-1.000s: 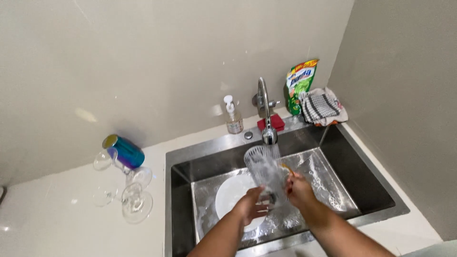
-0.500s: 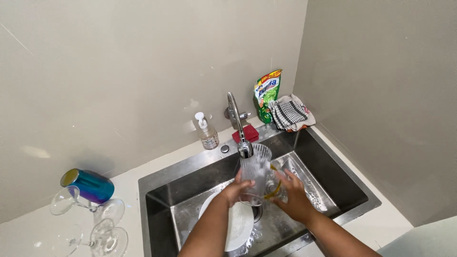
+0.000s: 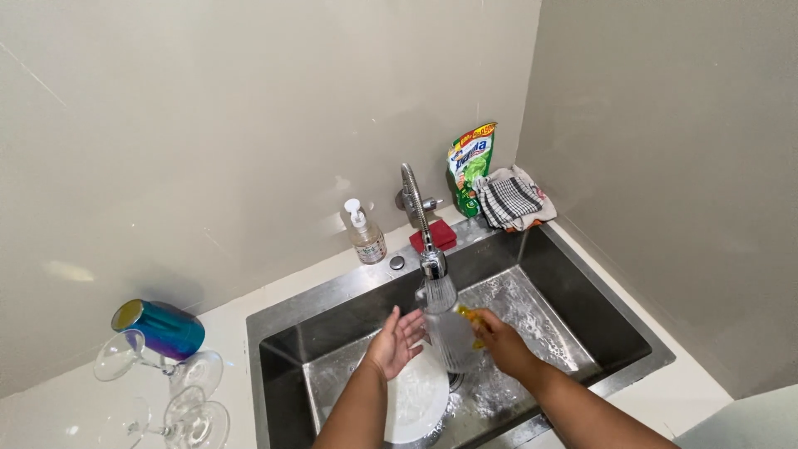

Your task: Wash glass and plates in a kitchen sink.

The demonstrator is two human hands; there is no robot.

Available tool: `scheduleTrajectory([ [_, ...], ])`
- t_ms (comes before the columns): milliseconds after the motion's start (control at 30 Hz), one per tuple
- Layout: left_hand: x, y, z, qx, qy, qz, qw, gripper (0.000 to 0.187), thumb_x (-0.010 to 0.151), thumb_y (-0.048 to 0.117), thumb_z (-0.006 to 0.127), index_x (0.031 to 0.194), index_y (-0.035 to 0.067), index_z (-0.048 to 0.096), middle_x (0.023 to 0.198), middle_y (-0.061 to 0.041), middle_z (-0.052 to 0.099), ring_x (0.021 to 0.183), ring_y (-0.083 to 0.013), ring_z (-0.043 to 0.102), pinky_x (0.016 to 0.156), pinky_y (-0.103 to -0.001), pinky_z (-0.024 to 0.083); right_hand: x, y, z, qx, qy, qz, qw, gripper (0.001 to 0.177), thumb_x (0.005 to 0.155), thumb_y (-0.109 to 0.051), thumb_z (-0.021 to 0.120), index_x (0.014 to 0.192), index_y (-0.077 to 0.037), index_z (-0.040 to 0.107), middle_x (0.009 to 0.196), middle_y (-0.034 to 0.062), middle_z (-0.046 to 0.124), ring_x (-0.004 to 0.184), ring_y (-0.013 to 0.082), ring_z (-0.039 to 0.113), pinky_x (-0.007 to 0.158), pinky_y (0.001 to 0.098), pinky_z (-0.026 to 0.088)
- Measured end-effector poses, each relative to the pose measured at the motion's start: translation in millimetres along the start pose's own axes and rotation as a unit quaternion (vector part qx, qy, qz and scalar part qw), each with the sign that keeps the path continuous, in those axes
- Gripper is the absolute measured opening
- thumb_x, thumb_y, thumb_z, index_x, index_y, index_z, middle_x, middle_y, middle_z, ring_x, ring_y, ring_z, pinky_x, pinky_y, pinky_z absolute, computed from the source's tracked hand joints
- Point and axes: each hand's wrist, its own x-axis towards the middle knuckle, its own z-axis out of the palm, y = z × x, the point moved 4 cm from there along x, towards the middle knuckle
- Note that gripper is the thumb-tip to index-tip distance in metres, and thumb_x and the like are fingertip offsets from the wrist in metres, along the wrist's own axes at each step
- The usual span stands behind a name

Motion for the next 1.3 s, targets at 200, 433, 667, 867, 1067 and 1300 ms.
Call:
scheduleTrajectory([
  [200, -6.2, 3.9, 38.5, 0.124, 0.079, 0.061, 0.987, 0.081, 0.097, 0.068, 0.031, 0.16, 0.016, 0.036, 0.169, -0.008, 0.029, 0.158, -0.0305, 0.017, 0.126, -0.049, 0.013, 12.4, 23.1, -2.8, 0.254, 0.042, 0.063, 0.964, 0.035, 0.105, -0.028, 0.046, 0.134, -0.012, 0.058, 0.087, 0.0049, 0.056, 0.078, 0.0169, 0.058, 0.075, 0.0397, 0.058],
  [433, 59.3, -18.3, 3.6, 0.115, 0.147, 0.065, 0.98, 0.069, 0.102, 0.059, 0.038, 0.149, 0.01, 0.052, 0.156, -0.01, 0.056, 0.148, -0.025, 0.048, 0.122, -0.038, 0.031, 10.6, 43.8, -3.4, 0.31, 0.03, 0.115, 0.943, 0.036, 0.105, -0.032, 0.046, 0.133, -0.013, 0.058, 0.089, 0.0028, 0.052, 0.082, 0.0152, 0.053, 0.081, 0.0411, 0.057],
  [667, 143.6, -18.3, -31.2, 0.31, 0.229, 0.021, 0.922, 0.075, 0.102, 0.065, 0.033, 0.142, 0.008, 0.06, 0.141, -0.017, 0.065, 0.127, -0.0274, 0.063, 0.108, -0.038, 0.046, 10.9, 37.2, -7.6, 0.351, 0.046, 0.184, 0.917, 0.035, 0.105, -0.038, 0.048, 0.133, -0.018, 0.057, 0.086, 0.0022, 0.048, 0.084, 0.0173, 0.056, 0.092, 0.0543, 0.056],
  [867, 114.2, 16.1, -22.7, 0.323, 0.19, 0.114, 0.92, 0.072, 0.095, 0.061, 0.049, 0.139, 0.006, 0.065, 0.133, -0.02, 0.072, 0.119, -0.0328, 0.066, 0.103, -0.041, 0.05, 29.8, 36.2, -3.6, 0.439, 0.062, 0.195, 0.875, 0.032, 0.104, -0.037, 0.048, 0.129, -0.018, 0.056, 0.08, 0.0, 0.046, 0.081, 0.0155, 0.053, 0.09, 0.0618, 0.055],
  [1067, 24.8, 35.9, 28.3, 0.382, 0.124, -0.051, 0.915, 0.089, 0.085, 0.053, 0.071, 0.156, 0.018, 0.032, 0.142, -0.011, 0.061, 0.122, -0.0274, 0.065, 0.102, -0.046, 0.052, 32.2, 13.7, 13.3, 0.393, 0.042, 0.23, 0.889, 0.037, 0.105, -0.039, 0.046, 0.132, -0.019, 0.06, 0.084, 0.0017, 0.051, 0.083, 0.0172, 0.057, 0.086, 0.054, 0.062],
  [1300, -8.1, 27.9, 10.4, 0.321, 0.139, 0.039, 0.936, 0.074, 0.084, 0.047, 0.073, 0.147, 0.016, 0.048, 0.133, -0.014, 0.07, 0.117, -0.026, 0.069, 0.101, -0.04, 0.051, 27.7, -14.1, 34.4, 0.349, 0.006, 0.196, 0.916, 0.04, 0.105, -0.034, 0.048, 0.14, -0.017, 0.055, 0.085, 0.0014, 0.051, 0.086, 0.0159, 0.054, 0.084, 0.0488, 0.061],
])
